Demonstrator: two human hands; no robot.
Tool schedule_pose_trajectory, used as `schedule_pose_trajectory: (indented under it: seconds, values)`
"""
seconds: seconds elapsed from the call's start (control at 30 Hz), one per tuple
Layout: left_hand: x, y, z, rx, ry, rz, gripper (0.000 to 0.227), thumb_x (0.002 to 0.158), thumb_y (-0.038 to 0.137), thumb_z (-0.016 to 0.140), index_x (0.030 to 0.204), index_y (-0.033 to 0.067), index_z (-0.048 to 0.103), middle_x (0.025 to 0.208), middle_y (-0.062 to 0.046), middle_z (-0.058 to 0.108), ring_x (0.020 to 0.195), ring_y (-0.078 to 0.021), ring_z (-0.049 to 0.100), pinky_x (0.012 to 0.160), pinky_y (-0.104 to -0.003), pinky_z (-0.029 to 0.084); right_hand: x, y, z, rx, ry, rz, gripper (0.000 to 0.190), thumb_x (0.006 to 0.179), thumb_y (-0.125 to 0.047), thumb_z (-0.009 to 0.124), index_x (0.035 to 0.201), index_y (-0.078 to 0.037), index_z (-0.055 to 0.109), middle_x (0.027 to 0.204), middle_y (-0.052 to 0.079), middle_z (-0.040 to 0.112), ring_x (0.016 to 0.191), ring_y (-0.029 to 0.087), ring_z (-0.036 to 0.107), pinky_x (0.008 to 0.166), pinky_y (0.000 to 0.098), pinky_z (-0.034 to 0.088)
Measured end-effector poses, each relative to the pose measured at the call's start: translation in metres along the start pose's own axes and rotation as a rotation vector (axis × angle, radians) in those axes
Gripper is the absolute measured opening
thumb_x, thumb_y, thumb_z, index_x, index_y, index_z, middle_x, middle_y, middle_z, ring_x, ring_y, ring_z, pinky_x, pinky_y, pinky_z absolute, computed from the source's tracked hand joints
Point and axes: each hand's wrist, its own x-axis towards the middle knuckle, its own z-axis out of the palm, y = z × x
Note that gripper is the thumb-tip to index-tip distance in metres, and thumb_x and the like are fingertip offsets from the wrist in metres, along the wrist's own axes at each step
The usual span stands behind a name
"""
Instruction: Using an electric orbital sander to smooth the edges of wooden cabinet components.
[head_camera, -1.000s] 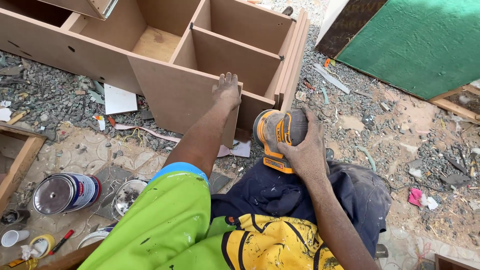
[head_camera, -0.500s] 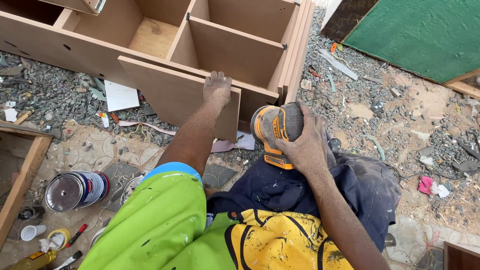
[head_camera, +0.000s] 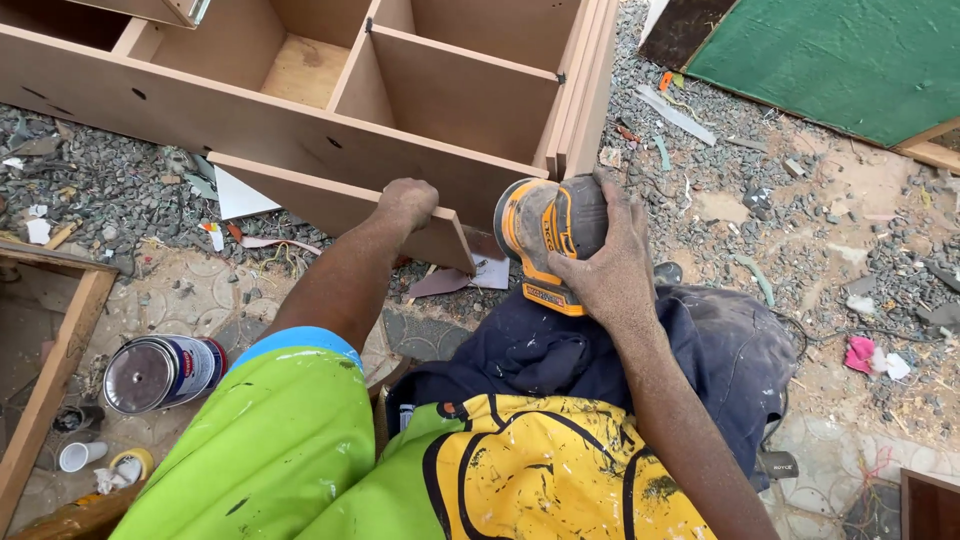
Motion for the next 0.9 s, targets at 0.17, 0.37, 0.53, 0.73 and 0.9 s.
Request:
schedule_pose_trajectory:
  seconds: [0.17,0.37,0.53,0.73,0.9]
  values:
    - [-0.023,0.02,-0.057,-0.033,0.0,0.007,0.017,0.083,0.002,0.073,0.098,0.0067,0.08,0.091,-0.015,0.079,0.094,-0.0348,0.076,0.078,-0.05,0.063,-0.013,0.008,-0.039,0.023,0.143,-0.053,0.101,0.075,-0.023,0.081,0.159,-0.012,0.026,0.139,0.026,0.038,0.132,0.055,0.045,0.101,0.0746,0.041]
    - [-0.038,0.087,-0.122,-0.126,-0.022,0.163,0.024,0.074,-0.003,0.072,0.097,0.0007,0.078,0.091,-0.02,0.076,0.1,-0.0398,0.074,0.086,-0.053,0.061,-0.03,0.038,-0.074,0.064,0.276,-0.024,0.1,0.074,-0.016,0.081,0.159,-0.009,0.028,0.14,0.03,0.037,0.135,0.06,0.04,0.102,0.0793,0.037]
    - [-0.028,0.155,-0.147,-0.166,-0.042,0.258,0.03,0.066,-0.005,0.075,0.095,-0.0008,0.078,0.09,-0.022,0.074,0.101,-0.0434,0.073,0.086,-0.055,0.06,-0.051,0.06,-0.092,0.114,0.371,0.043,0.097,0.076,-0.013,0.078,0.158,-0.007,0.027,0.145,0.034,0.034,0.138,0.062,0.035,0.105,0.0819,0.034]
    - [-0.054,0.246,-0.196,-0.245,-0.039,0.385,0.026,0.074,-0.003,0.063,0.097,-0.0022,0.077,0.089,-0.025,0.072,0.099,-0.045,0.073,0.086,-0.055,0.059,-0.071,0.101,-0.108,0.239,0.546,0.199,0.102,0.076,-0.018,0.085,0.16,-0.011,0.027,0.156,0.032,0.027,0.149,0.058,0.019,0.112,0.0783,0.025]
    - [-0.016,0.334,-0.222,-0.263,0.02,0.513,0.022,0.078,0.002,0.064,0.093,0.0012,0.079,0.084,-0.023,0.072,0.092,-0.0479,0.072,0.081,-0.057,0.06,-0.087,0.13,-0.125,0.31,0.702,0.165,0.109,0.076,-0.022,0.088,0.161,-0.007,0.022,0.152,0.033,0.032,0.145,0.057,0.031,0.109,0.0768,0.031]
